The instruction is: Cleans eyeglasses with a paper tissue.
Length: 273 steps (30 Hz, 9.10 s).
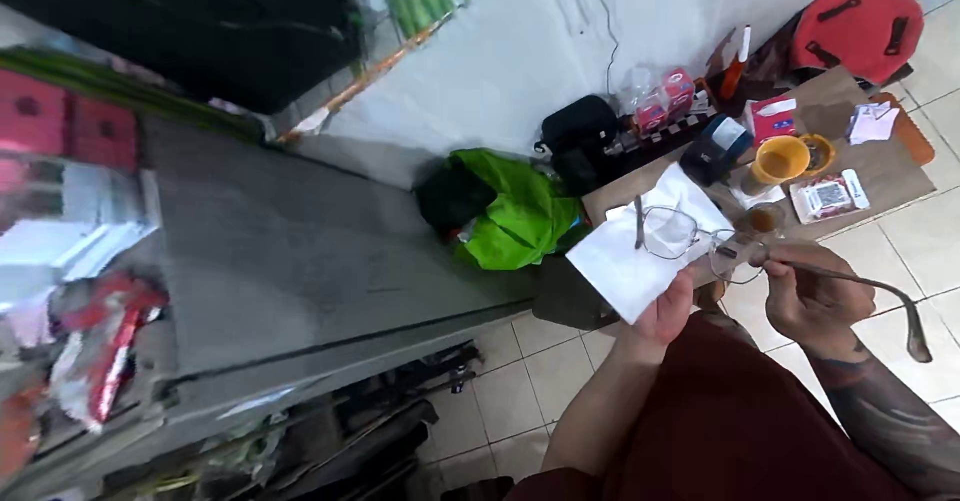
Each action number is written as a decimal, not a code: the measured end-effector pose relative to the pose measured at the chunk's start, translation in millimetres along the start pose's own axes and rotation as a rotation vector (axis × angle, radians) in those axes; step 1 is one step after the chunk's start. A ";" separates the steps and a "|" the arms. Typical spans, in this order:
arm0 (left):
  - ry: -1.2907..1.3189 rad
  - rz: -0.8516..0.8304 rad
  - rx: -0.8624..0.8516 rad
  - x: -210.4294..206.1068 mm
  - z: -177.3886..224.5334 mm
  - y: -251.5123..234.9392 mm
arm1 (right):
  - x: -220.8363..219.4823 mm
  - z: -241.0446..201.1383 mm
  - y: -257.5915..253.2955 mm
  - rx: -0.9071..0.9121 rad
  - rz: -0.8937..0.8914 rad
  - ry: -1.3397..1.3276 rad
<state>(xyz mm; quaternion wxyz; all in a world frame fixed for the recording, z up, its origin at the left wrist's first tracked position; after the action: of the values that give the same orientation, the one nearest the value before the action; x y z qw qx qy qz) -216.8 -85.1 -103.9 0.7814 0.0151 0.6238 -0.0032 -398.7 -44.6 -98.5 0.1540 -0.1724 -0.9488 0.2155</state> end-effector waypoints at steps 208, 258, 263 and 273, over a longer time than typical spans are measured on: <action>-0.877 0.238 -0.079 103.9 207.9 36.8 | -163.7 -55.2 119.3 0.336 -0.611 0.300; -0.830 0.399 0.002 106.1 172.6 84.4 | -178.6 -54.8 108.7 0.537 -0.535 0.425; -0.870 0.417 -0.214 107.2 174.0 84.8 | -176.6 -53.2 111.9 0.519 -0.559 0.404; -1.029 0.238 0.084 104.8 174.3 84.1 | -179.1 -57.6 103.9 0.543 -0.498 0.403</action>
<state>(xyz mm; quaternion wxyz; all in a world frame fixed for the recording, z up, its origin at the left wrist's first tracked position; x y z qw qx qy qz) -21.6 -4.4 -165.9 0.9803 0.1134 0.1527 0.0533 -190.5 -6.5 -136.0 0.4237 0.0702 -0.8212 0.3758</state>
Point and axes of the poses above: each hand's wrist, its own y-axis away from the middle knuckle, its own x-axis out of the back of the hand, z = x × y, the point moved 4 cm from there along -y, towards the middle knuckle, and after that the axes turned 13 degrees about -x, right-handed, at the moved point
